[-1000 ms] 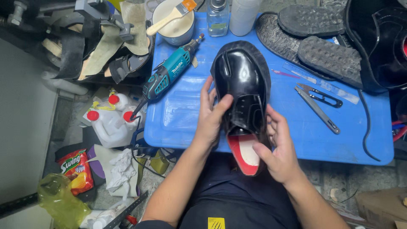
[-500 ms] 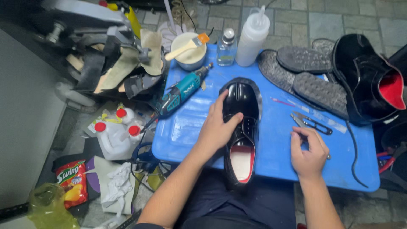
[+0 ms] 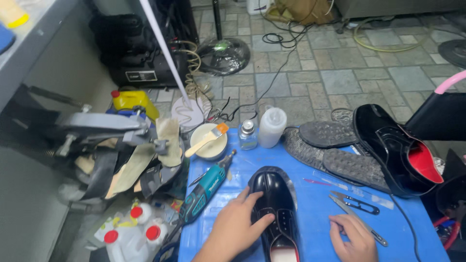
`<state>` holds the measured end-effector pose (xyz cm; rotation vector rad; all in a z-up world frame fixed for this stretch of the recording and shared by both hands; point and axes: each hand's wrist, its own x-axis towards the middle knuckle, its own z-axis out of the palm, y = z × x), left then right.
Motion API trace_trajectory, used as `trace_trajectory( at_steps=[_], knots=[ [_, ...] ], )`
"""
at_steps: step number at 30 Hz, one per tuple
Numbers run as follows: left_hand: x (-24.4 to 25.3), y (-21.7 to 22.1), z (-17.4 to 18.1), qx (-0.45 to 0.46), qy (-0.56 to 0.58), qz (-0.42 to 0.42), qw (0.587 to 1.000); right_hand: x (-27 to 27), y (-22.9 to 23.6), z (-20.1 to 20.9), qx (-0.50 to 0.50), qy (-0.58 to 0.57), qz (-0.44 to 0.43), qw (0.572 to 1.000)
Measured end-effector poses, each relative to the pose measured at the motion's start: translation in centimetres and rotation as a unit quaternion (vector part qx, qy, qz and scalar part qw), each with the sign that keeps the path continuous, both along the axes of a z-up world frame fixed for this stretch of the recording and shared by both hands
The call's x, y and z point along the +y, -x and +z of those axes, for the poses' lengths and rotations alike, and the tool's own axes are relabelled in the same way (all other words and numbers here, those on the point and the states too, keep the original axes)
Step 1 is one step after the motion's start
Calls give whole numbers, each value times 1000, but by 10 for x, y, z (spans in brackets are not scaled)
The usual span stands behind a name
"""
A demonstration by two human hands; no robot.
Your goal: The person uses a small metal tool to scrape and trim the sole edge of a black leather shoe. They rotate the shoe to work along the perimeter, then place it down and pick up a second shoe to repeat the same scraping action along the sole edge.
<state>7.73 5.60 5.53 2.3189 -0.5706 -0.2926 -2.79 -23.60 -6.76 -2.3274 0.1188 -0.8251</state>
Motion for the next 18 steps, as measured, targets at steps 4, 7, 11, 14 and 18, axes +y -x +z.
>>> trace_trajectory(
  at_steps=[4, 7, 11, 14, 18],
  knots=[
    [30, -23, 45, -21, 97, -87, 991, -3, -11, 6, -23, -17, -3, 1000],
    [63, -20, 69, 0, 190, -107, 976, 6, 0, 29, -53, -20, -6, 998],
    [74, -5, 77, 0, 317, -55, 947, -26, 40, 103, -153, 58, 34, 986],
    [108, 44, 79, 6, 394, 26, 919, -51, 85, 147, -171, 95, 24, 980],
    [109, 103, 70, -26, 461, 113, 880, -67, 93, 175, -184, 127, 26, 974]
  ],
)
